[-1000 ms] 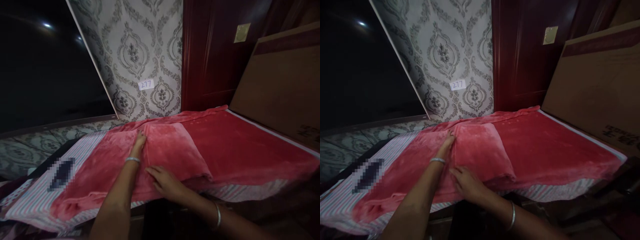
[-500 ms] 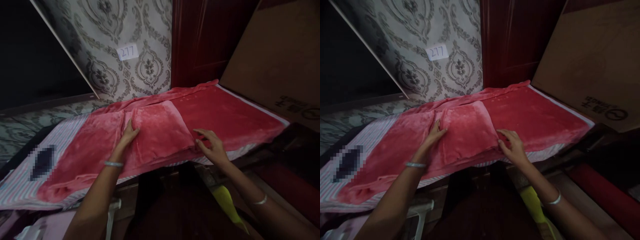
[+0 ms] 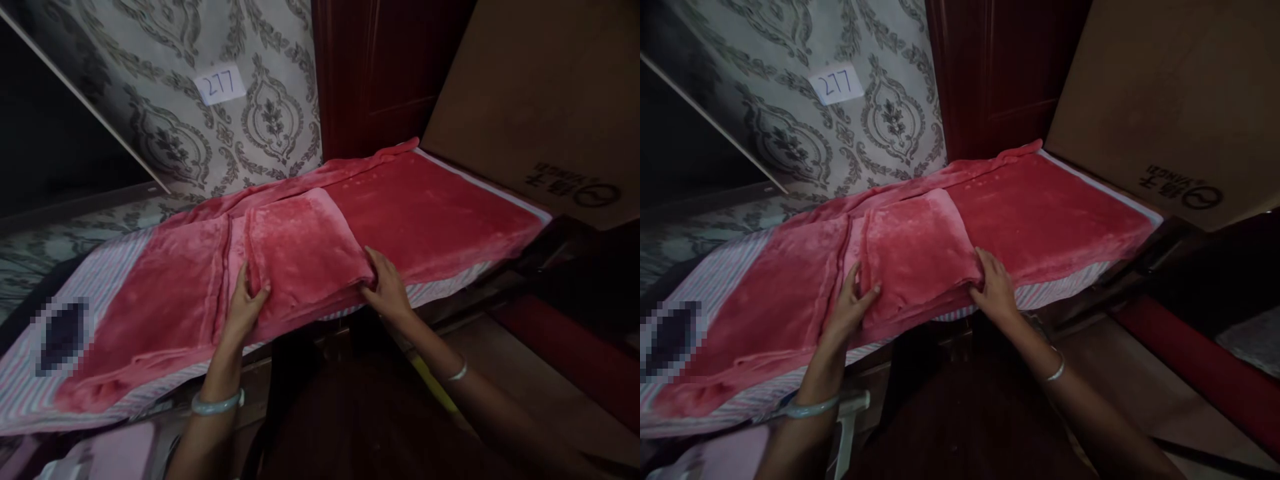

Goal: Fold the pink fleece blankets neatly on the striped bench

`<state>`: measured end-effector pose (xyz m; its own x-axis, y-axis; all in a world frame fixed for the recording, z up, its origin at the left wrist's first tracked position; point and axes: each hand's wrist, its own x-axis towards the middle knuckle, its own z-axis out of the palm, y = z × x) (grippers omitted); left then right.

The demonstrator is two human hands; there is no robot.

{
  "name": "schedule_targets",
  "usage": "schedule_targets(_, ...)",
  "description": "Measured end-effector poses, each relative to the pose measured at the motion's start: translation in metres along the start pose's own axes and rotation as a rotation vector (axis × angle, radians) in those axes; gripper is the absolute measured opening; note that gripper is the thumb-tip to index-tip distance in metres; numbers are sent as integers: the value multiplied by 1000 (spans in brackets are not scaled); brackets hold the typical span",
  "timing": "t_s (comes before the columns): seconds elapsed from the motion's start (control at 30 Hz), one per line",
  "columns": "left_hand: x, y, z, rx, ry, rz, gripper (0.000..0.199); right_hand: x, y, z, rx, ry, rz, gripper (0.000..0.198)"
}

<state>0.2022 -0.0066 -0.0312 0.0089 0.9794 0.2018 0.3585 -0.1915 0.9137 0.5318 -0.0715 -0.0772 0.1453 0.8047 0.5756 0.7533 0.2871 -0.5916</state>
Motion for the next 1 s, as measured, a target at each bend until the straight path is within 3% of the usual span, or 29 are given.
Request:
schedule_targets(0.17, -4, 0, -10, -15, -3, 10, 68, -2, 12, 2, 8, 34, -32, 82)
schedule_targets(0.57, -9, -7, -16, 104, 2, -11, 66, -10, 13, 2, -29, -11, -65, 88)
schedule_targets(0.73, -8, -10, -23, 13, -12, -149, 72, -13, 15, 5, -55, -25, -62, 88)
schedule_targets(1.0, 33, 2, -31, -45, 27, -246, 80, -16, 22, 8, -74, -13, -118, 89)
